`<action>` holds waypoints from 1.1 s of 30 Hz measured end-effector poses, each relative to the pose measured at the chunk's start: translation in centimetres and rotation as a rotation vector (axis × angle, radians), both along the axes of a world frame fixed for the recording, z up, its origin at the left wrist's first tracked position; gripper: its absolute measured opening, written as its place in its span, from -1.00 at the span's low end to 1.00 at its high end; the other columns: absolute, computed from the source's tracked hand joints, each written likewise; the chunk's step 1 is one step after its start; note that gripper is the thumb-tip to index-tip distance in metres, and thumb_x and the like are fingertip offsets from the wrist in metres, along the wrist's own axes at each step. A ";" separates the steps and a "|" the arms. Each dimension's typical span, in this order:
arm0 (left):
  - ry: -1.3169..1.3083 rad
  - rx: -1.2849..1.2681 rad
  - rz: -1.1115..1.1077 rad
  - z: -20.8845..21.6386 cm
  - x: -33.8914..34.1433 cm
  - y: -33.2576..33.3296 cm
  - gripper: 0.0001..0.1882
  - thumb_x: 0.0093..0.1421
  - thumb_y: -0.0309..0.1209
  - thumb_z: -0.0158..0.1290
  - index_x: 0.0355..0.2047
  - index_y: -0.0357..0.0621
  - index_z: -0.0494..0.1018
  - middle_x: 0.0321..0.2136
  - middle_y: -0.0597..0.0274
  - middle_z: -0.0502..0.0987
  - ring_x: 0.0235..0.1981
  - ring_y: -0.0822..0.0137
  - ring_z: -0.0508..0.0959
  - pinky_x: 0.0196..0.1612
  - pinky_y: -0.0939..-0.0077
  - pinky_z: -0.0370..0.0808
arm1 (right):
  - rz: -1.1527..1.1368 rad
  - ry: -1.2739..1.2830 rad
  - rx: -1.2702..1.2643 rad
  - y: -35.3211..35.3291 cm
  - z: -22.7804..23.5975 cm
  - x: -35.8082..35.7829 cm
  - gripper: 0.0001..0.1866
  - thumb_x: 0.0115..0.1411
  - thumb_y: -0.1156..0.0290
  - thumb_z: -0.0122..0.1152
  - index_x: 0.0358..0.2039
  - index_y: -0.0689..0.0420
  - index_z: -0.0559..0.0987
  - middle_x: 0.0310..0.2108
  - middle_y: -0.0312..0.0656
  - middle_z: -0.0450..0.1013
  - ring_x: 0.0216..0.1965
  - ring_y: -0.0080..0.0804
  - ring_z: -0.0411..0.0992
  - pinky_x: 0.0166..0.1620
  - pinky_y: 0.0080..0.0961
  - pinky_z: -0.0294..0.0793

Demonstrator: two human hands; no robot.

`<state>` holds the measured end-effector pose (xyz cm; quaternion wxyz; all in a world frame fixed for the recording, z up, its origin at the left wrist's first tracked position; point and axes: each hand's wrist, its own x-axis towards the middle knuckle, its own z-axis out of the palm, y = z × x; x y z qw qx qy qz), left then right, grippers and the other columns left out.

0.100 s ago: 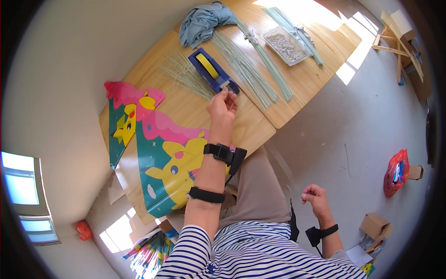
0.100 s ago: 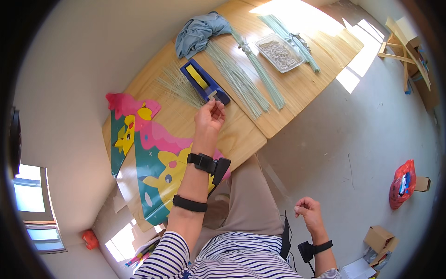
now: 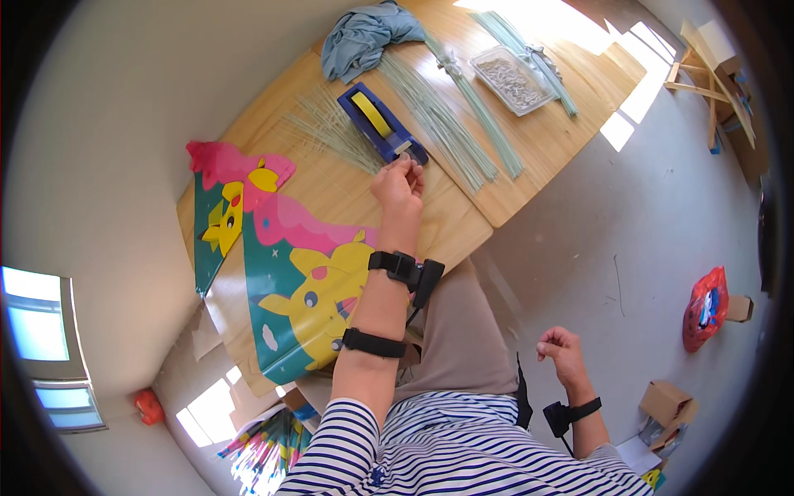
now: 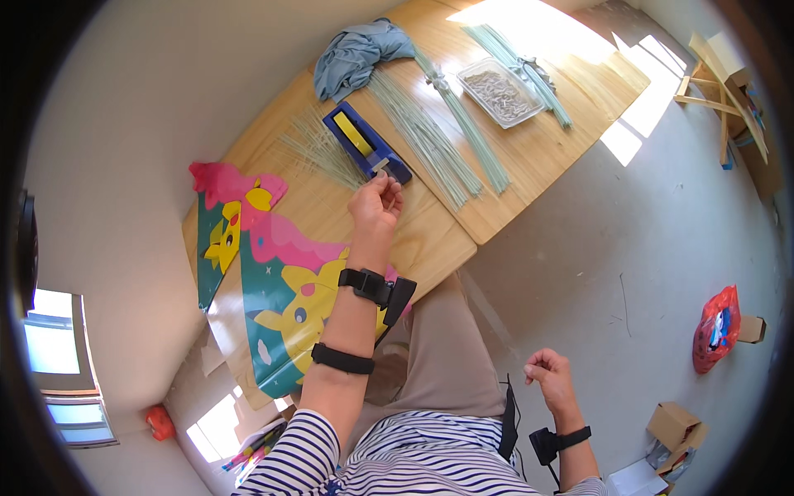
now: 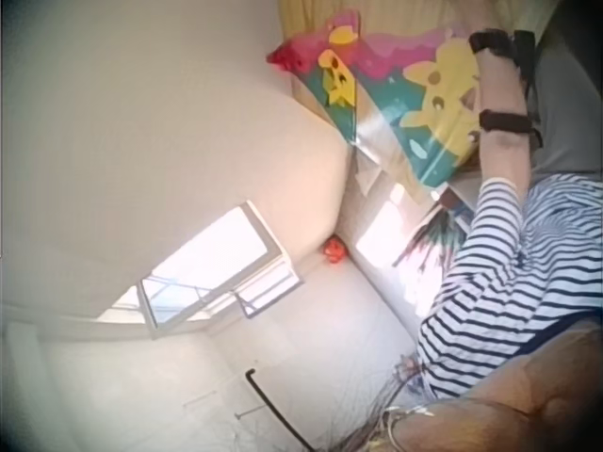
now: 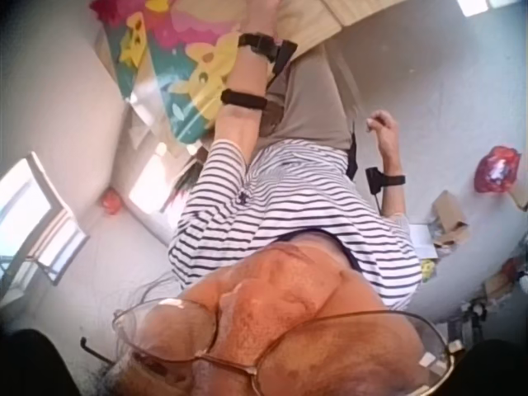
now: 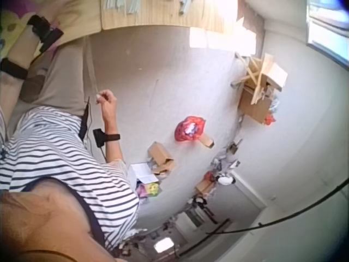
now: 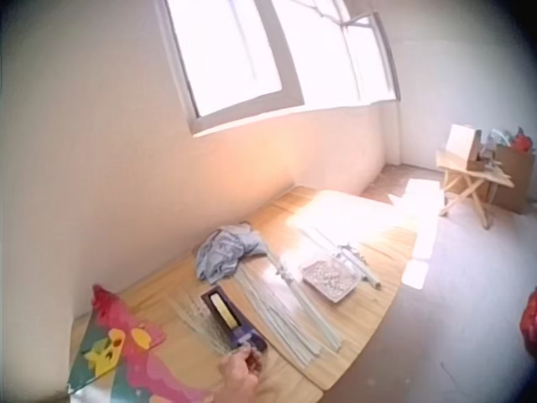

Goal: Manually assemble a plastic character kite by attaching structural rods and tape.

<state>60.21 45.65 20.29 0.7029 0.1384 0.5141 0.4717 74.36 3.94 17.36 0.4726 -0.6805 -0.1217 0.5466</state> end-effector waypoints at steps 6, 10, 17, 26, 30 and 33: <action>0.032 -0.021 -0.074 -0.7 1.5 -1.7 -0.87 0.18 -0.56 0.20 -0.35 -0.13 0.44 -0.48 0.28 0.56 -0.49 0.40 0.56 -0.38 0.51 0.51 | -0.018 -0.191 -0.116 -2.7 -3.2 0.7 -0.91 0.05 0.66 0.20 -0.46 0.21 0.49 -0.58 -0.34 0.41 -0.54 -0.57 0.41 -0.39 -0.59 0.46; -0.150 0.201 -0.158 2.8 -1.8 -3.3 -0.83 0.14 -0.60 0.23 -0.38 -0.12 0.44 -0.46 0.25 0.57 -0.45 0.38 0.58 -0.31 0.48 0.56 | -0.019 -0.247 -0.021 -2.5 -1.8 1.3 -0.91 0.06 0.63 0.20 -0.46 0.19 0.47 -0.55 -0.36 0.40 -0.49 -0.59 0.41 -0.34 -0.61 0.44; -0.230 0.459 -0.223 11.0 -13.4 -5.1 -0.87 0.17 -0.64 0.18 -0.37 -0.13 0.48 -0.35 0.20 0.59 -0.29 0.30 0.60 -0.16 0.40 0.60 | 0.149 -0.260 0.181 2.2 0.6 1.1 -0.92 0.09 0.61 0.18 -0.42 0.18 0.47 -0.52 -0.40 0.37 -0.46 -0.64 0.33 -0.31 -0.65 0.37; 0.192 0.755 -0.006 16.6 -36.2 -15.6 -0.69 0.15 -0.68 0.19 -0.10 -0.15 0.51 -0.32 0.20 0.54 -0.22 0.30 0.57 0.03 0.35 0.58 | 0.500 -0.282 0.428 14.1 8.4 -1.7 -0.88 0.11 0.67 0.17 -0.33 0.22 0.47 -0.43 -0.41 0.36 -0.38 -0.68 0.31 -0.28 -0.70 0.35; 0.455 0.769 0.191 16.4 -42.9 -22.2 -0.85 0.17 -0.64 0.18 -0.28 -0.17 0.51 -0.33 0.15 0.56 -0.27 0.26 0.62 -0.04 0.33 0.62 | 0.635 -0.294 0.497 18.7 11.4 -5.8 -0.82 0.10 0.69 0.18 -0.28 0.22 0.48 -0.37 -0.42 0.36 -0.31 -0.71 0.31 -0.21 -0.72 0.33; 0.355 0.785 0.304 14.9 -46.8 -25.9 -0.86 0.16 -0.66 0.18 -0.30 -0.21 0.50 -0.27 0.10 0.58 -0.25 0.23 0.63 -0.03 0.31 0.61 | 0.685 -0.362 0.523 20.5 13.4 -9.3 -0.82 0.10 0.67 0.16 -0.27 0.20 0.48 -0.37 -0.43 0.35 -0.31 -0.72 0.30 -0.21 -0.74 0.32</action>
